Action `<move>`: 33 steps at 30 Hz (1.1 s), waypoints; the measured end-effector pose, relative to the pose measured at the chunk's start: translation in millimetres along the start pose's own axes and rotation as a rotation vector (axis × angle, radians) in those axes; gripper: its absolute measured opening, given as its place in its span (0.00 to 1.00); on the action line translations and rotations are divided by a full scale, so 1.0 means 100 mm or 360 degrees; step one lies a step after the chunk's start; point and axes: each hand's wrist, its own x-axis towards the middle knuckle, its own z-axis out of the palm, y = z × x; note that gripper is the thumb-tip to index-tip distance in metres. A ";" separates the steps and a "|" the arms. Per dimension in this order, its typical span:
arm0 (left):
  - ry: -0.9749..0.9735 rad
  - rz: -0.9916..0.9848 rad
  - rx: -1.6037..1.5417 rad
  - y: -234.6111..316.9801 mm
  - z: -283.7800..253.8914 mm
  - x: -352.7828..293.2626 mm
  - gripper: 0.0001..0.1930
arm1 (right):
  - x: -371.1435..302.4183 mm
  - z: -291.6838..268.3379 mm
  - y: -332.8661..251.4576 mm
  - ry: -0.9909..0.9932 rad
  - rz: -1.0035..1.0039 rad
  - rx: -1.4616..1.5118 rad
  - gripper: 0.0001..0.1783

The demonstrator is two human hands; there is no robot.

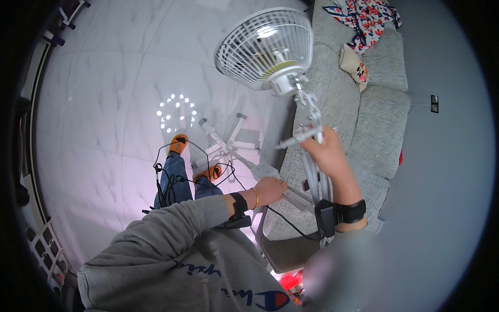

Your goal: The person assembles a small white electric fan by hand, attaching the fan head to the stand, tightening the neck joint, and securing the rear grille. The person then places the assembled fan on the floor.

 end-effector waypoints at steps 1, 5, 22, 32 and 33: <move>-0.0012 -0.0012 0.0014 0.00 0.02 0.00 0.18 | -0.09 -0.06 -0.04 0.0061 -0.0067 0.0185 0.12; -0.0036 0.0032 0.0099 -0.01 0.07 0.01 0.17 | -0.45 -0.25 -0.15 0.0207 -0.0267 0.0110 0.10; -0.0306 0.0043 0.0025 0.01 -0.22 -0.06 0.18 | -1.48 -0.19 0.21 0.1297 -0.0872 0.0729 0.17; 0.0419 0.0477 -0.2316 0.08 -3.08 0.29 0.30 | -1.39 -0.09 0.43 0.1204 -0.0922 0.0493 0.14; 0.0136 0.0605 -0.2371 0.17 -3.19 0.30 0.31 | -1.38 -0.06 0.45 0.1241 -0.0908 0.0384 0.14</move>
